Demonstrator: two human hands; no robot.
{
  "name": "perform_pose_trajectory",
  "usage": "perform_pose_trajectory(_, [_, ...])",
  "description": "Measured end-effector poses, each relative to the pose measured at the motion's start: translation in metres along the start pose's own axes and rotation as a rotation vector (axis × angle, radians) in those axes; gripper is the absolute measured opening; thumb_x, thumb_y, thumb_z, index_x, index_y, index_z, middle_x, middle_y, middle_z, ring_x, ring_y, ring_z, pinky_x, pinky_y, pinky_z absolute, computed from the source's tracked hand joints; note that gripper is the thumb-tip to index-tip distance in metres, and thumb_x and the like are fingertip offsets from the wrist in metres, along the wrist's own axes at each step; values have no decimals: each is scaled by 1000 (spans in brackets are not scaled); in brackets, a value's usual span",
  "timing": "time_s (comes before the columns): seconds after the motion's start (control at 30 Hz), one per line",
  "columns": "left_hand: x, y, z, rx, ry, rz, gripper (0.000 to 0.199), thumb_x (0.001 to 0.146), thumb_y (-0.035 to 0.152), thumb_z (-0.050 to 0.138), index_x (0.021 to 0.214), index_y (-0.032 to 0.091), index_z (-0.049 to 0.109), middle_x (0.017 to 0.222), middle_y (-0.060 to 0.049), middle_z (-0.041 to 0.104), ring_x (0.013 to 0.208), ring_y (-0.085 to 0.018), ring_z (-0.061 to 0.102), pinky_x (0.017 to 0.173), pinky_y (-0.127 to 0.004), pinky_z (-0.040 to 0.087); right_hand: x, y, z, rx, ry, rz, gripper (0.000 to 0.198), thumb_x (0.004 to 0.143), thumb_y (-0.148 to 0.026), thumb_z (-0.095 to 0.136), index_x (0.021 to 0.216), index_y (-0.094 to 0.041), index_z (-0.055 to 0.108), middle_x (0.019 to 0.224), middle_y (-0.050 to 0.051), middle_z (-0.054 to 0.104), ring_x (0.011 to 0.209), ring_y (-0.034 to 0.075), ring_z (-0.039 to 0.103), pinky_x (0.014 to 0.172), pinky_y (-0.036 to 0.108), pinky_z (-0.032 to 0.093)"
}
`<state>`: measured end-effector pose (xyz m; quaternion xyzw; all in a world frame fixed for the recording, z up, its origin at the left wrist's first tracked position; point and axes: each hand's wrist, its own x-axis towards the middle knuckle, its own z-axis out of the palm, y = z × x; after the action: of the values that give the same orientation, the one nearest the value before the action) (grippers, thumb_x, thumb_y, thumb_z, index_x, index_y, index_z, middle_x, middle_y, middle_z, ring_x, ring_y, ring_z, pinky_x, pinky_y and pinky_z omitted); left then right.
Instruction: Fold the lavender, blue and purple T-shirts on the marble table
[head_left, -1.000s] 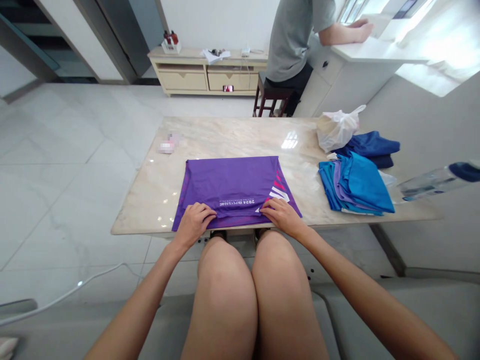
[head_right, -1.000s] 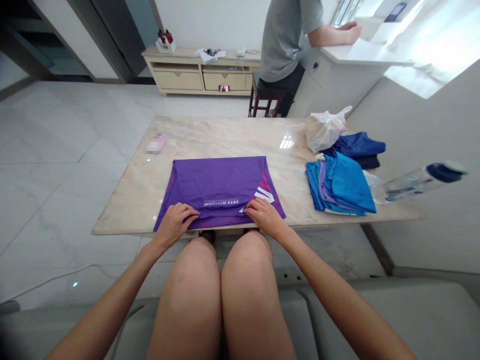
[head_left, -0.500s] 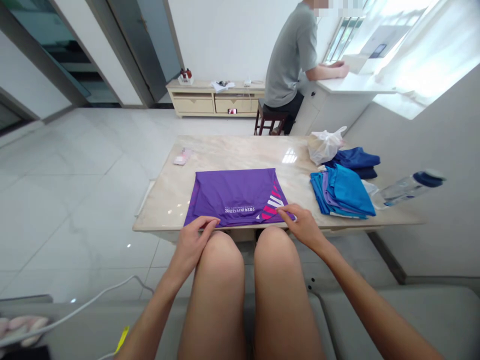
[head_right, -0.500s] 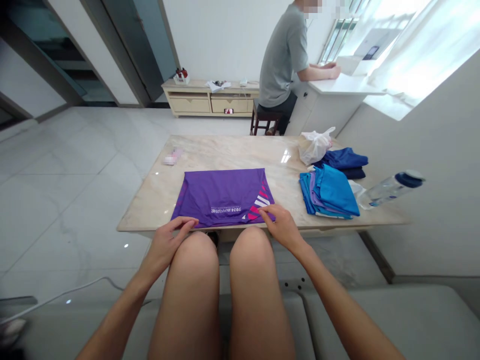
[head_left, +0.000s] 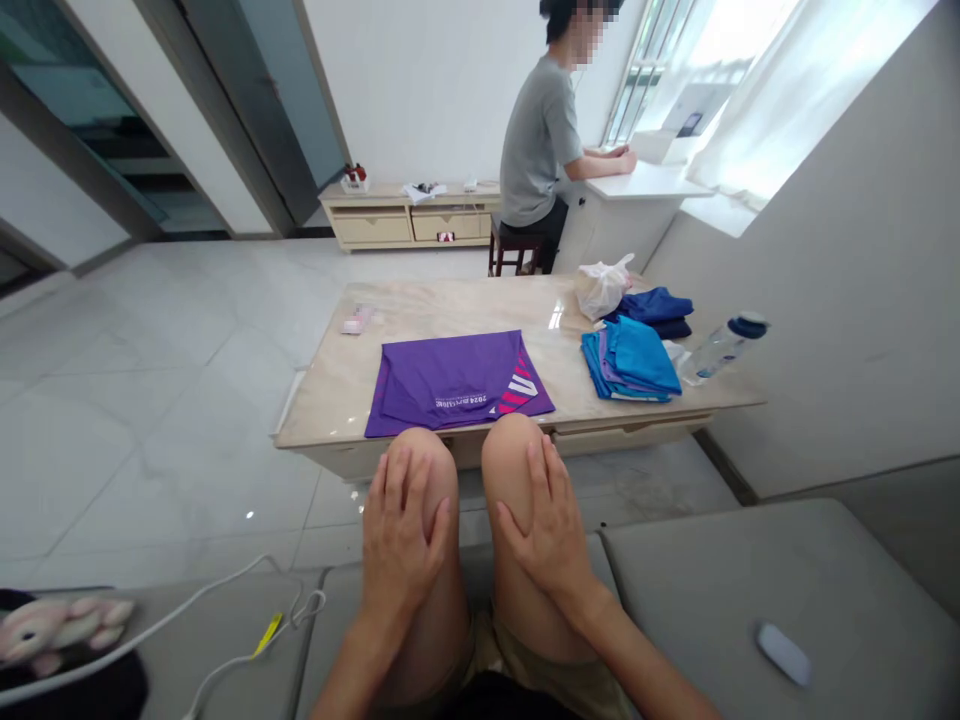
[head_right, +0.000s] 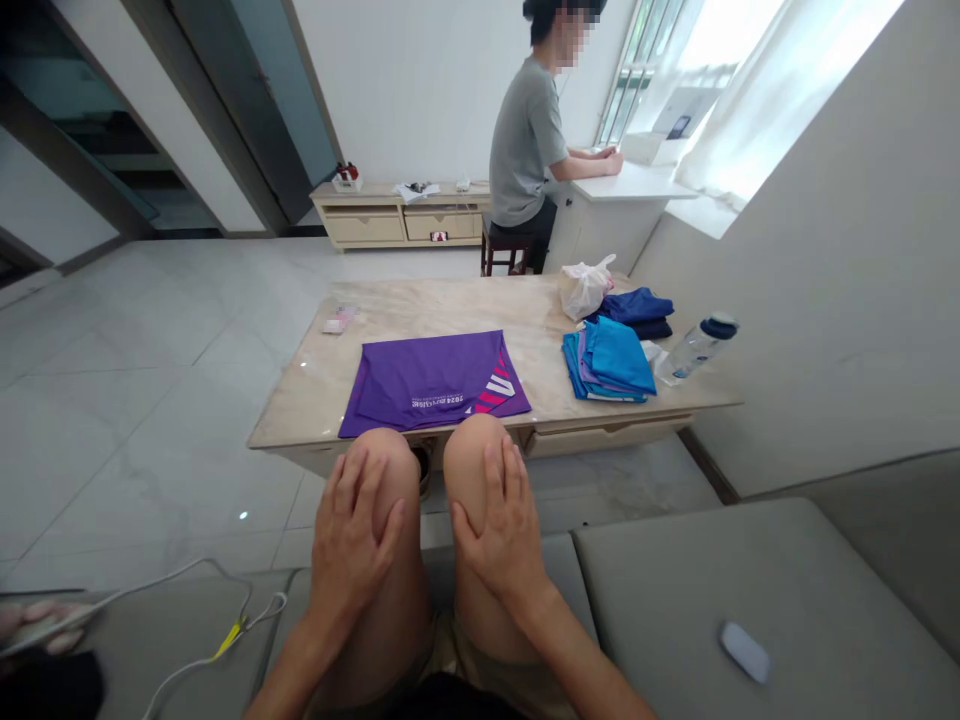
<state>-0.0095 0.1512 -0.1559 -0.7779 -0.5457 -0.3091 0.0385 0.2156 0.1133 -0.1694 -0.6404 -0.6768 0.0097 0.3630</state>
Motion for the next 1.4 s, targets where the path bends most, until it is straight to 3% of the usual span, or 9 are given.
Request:
perform_pose_trajectory(0.13, [3,-5,1,5,18,2,73,106,29,65,174,26,41,177,-17,48,167,-41,40,130,-60,45,10,7,2,36,10,-7,95,106,-34,66,185,-27,14,186,18,27,169,42,35,129,69,46])
perform_pose_trajectory(0.5, [2,8,1,43,17,-35,71,105,29,64,173,29,43,173,-15,53,166,-40,43,131,-60,44,1,19,-4,57,45,23,92,108,-40,65,185,-29,17,185,18,30,167,44,38,126,74,48])
perform_pose_trajectory(0.9, [7,3,1,61,33,-41,72,106,30,64,174,29,41,171,-17,54,162,-42,47,128,-62,47,-3,35,-15,76,72,72,90,108,-40,65,184,-30,18,184,16,32,167,41,40,127,69,49])
perform_pose_trajectory(1.4, [-1,-12,-3,-11,38,-63,79,105,30,64,178,35,33,172,-14,52,162,-40,47,130,-64,46,2,22,-11,62,64,75,86,108,-39,64,183,-32,22,183,16,35,165,41,43,126,70,49])
